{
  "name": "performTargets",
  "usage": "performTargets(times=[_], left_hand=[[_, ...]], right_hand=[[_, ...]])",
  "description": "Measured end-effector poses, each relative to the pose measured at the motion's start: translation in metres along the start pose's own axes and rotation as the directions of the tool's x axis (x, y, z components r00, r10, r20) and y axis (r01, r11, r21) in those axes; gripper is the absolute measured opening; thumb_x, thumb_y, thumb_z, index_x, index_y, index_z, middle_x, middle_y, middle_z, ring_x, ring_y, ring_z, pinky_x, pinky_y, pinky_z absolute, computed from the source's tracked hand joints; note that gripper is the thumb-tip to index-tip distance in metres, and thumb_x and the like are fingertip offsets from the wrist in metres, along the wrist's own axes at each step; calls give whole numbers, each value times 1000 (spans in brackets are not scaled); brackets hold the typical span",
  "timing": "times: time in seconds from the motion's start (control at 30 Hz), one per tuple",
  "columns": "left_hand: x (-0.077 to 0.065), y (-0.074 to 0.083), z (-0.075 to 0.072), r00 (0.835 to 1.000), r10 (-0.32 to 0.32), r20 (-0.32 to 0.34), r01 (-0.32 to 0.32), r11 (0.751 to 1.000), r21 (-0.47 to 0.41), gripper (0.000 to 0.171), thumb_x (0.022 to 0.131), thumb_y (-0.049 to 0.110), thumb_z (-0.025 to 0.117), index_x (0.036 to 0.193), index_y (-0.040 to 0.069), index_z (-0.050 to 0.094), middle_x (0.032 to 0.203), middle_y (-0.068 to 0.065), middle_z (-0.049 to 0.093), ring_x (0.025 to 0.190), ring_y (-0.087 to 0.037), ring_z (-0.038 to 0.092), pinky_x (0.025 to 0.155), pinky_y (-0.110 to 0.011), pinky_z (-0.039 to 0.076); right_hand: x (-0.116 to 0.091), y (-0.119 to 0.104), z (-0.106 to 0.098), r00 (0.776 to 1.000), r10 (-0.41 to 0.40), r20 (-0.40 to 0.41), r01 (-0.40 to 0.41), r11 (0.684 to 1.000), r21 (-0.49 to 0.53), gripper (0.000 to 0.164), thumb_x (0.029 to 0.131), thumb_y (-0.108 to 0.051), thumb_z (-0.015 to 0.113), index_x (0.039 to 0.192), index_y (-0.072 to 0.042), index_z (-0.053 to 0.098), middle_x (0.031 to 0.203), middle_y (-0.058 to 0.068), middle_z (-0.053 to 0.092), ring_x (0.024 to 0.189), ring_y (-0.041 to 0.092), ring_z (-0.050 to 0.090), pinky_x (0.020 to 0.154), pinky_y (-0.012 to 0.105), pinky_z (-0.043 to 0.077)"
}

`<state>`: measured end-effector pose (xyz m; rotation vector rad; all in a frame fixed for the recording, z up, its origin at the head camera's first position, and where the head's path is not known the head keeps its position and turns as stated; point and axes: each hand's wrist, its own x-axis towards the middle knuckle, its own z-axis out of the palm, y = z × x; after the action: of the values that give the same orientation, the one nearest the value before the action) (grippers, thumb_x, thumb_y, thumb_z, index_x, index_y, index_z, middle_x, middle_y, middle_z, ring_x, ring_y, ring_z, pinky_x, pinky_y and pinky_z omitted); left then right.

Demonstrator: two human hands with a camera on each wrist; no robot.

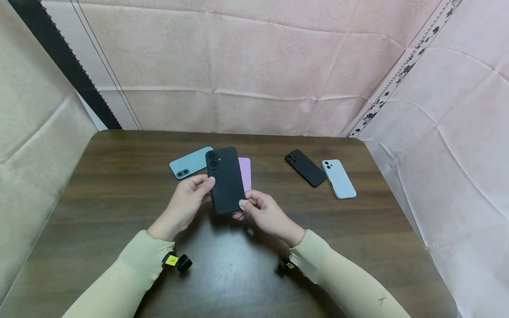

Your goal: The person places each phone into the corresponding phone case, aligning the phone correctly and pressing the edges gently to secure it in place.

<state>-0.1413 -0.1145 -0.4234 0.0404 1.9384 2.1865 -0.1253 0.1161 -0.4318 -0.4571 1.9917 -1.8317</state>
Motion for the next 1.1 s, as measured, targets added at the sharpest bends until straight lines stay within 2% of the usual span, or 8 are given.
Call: performTargets(times=[0.23, 0.4, 0.5, 0.6, 0.7, 0.83, 0.93, 1.1], left_hand=[[0, -2, -1, 999, -36, -14, 36, 999, 19, 40, 98, 31, 58, 120, -2, 61, 111, -12, 69, 94, -21, 66, 87, -32, 53], [0, -2, 0, 1000, -24, -7, 24, 1000, 20, 41, 97, 32, 59, 121, -1, 62, 111, -12, 69, 94, -21, 66, 87, -31, 53], [-1, -3, 1, 1000, -12, 10, 12, 1000, 28, 41, 96, 32, 60, 122, 1, 62, 112, -11, 69, 97, -21, 67, 88, -33, 52], [0, -5, 4, 1000, 5, 18, -6, 999, 51, 41, 97, 33, 60, 123, 1, 61, 113, -12, 68, 98, -22, 67, 88, -34, 52], [0, -7, 7, 1000, 19, 23, -21, 995, 99, 41, 97, 32, 60, 123, 2, 61, 112, -12, 69, 96, -22, 68, 86, -35, 54], [-1, -10, 10, 998, 12, 62, -18, 994, 105, 35, 97, 28, 62, 120, 1, 61, 111, -13, 69, 94, -24, 68, 82, -36, 55], [-2, -11, 11, 997, 6, 79, -12, 998, 69, 32, 96, 24, 62, 118, 1, 61, 110, -14, 69, 95, -26, 69, 82, -37, 55], [-3, -10, 12, 998, 17, 55, -23, 994, 105, 32, 96, 25, 63, 118, 2, 62, 109, -12, 69, 93, -25, 69, 83, -40, 55]], right_hand=[[0, -3, 0, 1000, 12, 2, -12, 1000, -7, 23, 98, -21, 59, 101, 1, 61, 87, 15, 71, 87, 49, 65, 81, 45, 55], [3, -7, -3, 999, -6, -49, 2, 997, -79, 19, 97, -22, 62, 102, -4, 64, 89, 11, 70, 86, 46, 64, 80, 39, 56], [4, -9, -5, 996, -8, -92, -4, 991, -131, 17, 97, -22, 62, 103, -6, 64, 87, 8, 69, 84, 44, 61, 73, 35, 53], [3, -13, -5, 992, -4, -123, -16, 987, -160, 17, 97, -19, 61, 105, -5, 63, 84, 8, 66, 79, 40, 56, 63, 29, 44], [4, -11, -7, 990, -18, -142, -4, 987, -158, 17, 98, -18, 60, 107, -4, 63, 86, 9, 66, 78, 35, 55, 67, 30, 47], [4, -4, -10, 985, -45, -165, 18, 986, -164, 17, 98, -22, 59, 106, -7, 63, 91, 7, 69, 81, 32, 58, 77, 40, 51], [3, -2, -10, 984, -48, -172, 18, 985, -171, 18, 99, -23, 58, 107, -7, 63, 93, 6, 70, 81, 32, 58, 75, 37, 50], [3, -2, -10, 984, -24, -179, -4, 988, -156, 19, 99, -21, 58, 109, -5, 63, 93, 6, 70, 83, 36, 55, 71, 30, 43]])
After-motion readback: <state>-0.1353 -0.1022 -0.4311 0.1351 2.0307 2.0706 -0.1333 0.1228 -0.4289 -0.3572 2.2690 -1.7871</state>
